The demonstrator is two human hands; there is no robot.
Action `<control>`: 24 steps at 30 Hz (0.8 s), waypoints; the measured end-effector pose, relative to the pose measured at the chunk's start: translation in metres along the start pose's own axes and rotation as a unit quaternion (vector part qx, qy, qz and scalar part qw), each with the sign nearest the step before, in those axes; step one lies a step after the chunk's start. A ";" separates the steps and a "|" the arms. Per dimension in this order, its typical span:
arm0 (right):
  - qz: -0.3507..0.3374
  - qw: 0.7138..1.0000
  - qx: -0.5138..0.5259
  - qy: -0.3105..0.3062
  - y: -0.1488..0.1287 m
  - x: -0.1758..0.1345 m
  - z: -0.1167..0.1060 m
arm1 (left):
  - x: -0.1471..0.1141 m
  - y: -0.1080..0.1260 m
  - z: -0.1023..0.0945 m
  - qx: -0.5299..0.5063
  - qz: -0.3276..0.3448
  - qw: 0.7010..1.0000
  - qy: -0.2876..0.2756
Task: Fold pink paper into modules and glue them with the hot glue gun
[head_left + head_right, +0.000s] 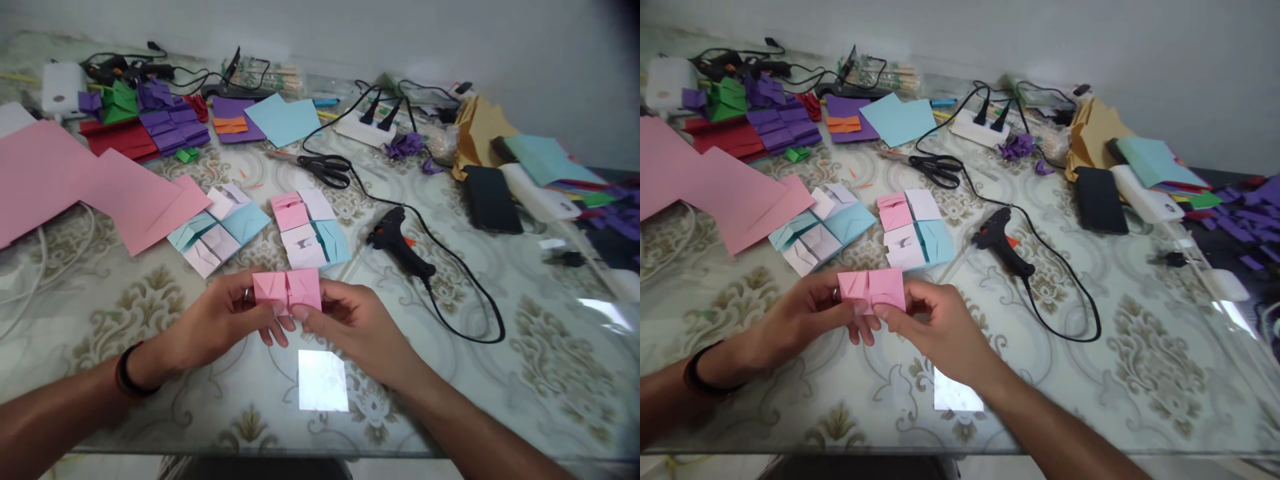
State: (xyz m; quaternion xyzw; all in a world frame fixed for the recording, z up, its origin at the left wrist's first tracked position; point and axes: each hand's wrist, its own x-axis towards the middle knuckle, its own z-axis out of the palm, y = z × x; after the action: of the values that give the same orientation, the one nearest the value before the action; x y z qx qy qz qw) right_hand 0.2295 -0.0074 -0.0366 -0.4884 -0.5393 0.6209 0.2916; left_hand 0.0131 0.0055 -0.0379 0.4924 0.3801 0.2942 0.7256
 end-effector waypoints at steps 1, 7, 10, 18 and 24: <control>0.000 1.000 0.005 -0.001 0.000 0.000 0.000 | 0.000 0.001 0.000 0.007 -0.002 1.000 -0.002; 0.018 1.000 -0.004 -0.015 -0.003 -0.001 0.002 | -0.002 0.006 0.002 0.054 -0.022 0.998 -0.025; 0.026 0.999 -0.012 -0.025 -0.004 -0.002 0.004 | -0.003 0.005 0.001 0.058 -0.022 0.998 -0.016; 0.009 0.999 0.011 -0.035 -0.008 -0.005 0.005 | -0.006 0.007 0.000 0.064 -0.021 0.998 -0.022; -0.021 0.998 0.013 -0.050 -0.008 -0.005 0.008 | -0.006 0.009 0.001 0.077 -0.022 0.996 -0.043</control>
State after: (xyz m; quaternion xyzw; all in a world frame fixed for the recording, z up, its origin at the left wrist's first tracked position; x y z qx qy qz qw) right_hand 0.2227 -0.0134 -0.0279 -0.4412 -0.5554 0.6453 0.2838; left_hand 0.0102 0.0035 -0.0277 0.5505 0.3810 0.2266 0.7074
